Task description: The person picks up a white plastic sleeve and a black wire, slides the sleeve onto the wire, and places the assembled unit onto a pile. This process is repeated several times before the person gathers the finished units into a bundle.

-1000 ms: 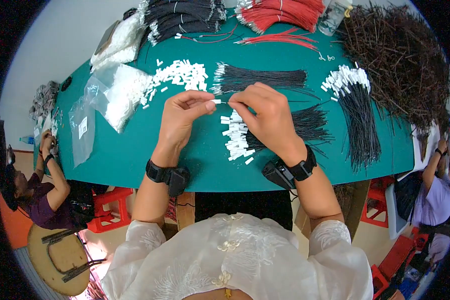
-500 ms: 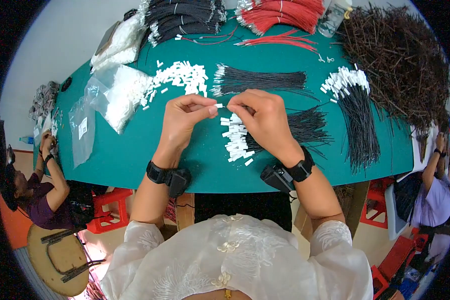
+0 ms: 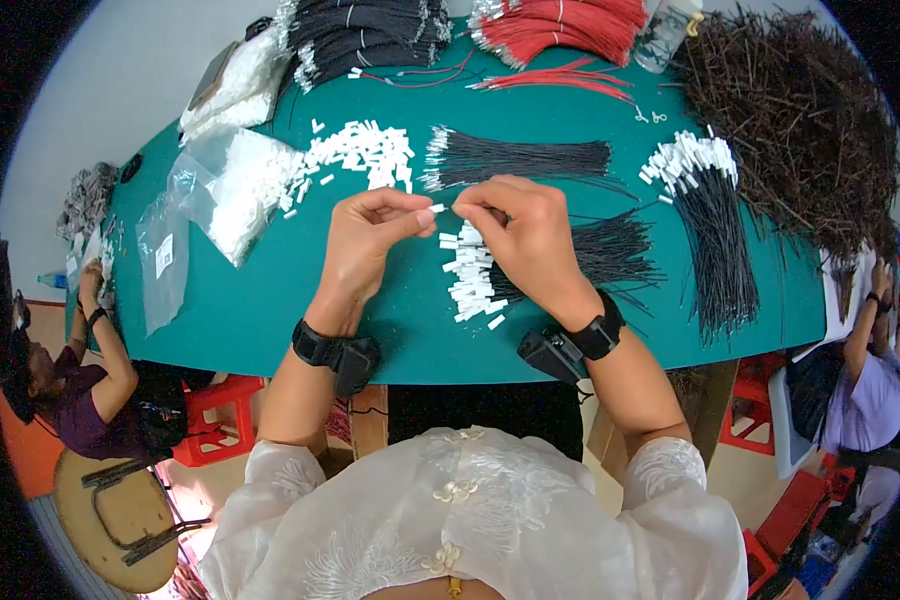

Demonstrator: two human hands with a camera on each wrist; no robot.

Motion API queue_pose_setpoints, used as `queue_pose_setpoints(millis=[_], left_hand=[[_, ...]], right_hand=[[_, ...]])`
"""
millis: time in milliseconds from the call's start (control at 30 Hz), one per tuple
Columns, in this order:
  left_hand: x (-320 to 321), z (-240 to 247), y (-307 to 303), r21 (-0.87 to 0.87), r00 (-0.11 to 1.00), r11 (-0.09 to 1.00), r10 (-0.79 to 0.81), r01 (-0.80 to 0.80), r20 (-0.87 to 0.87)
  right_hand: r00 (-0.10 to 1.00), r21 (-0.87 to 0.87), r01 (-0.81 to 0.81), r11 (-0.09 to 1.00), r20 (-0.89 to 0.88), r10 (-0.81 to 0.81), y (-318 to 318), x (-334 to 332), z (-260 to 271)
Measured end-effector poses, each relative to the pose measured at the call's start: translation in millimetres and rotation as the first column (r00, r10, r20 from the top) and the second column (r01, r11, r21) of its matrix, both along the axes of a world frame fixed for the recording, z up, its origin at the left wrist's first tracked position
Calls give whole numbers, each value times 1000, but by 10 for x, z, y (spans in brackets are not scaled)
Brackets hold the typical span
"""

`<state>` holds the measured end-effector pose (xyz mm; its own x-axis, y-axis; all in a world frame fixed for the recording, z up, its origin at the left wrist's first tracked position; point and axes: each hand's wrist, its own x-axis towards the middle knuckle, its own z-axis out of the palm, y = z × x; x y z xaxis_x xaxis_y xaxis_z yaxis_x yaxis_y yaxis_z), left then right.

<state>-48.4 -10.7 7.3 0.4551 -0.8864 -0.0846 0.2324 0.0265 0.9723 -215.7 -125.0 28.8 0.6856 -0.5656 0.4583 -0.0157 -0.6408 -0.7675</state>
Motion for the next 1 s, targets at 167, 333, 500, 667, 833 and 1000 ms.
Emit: queue_pose_setpoints(millis=[167, 333, 500, 667, 833, 1000], left_hand=[[-7, -6, -7, 0, 1000, 1000, -13, 13, 12], [-1, 1, 8, -6, 999, 999, -39, 40, 22], [-5, 0, -1, -8, 999, 1000, -28, 28, 20], [-38, 20, 10, 11, 996, 999, -39, 38, 80], [-17, 55, 24, 5, 996, 999, -35, 35, 81], [3, 16, -10, -24, 991, 1000, -16, 19, 133]], right_hand=[[1000, 6, 8, 1000, -18, -8, -37, -9, 12], [999, 41, -22, 999, -43, 23, -55, -19, 15], [999, -1, -20, 1000, -27, 20, -28, -9, 16], [1000, -21, 1, 1000, -19, -1, -18, 0, -14], [1000, -52, -30, 998, -1, 30, -13, 12, -32], [999, -131, -42, 991, -38, 37, -61, -4, 40]])
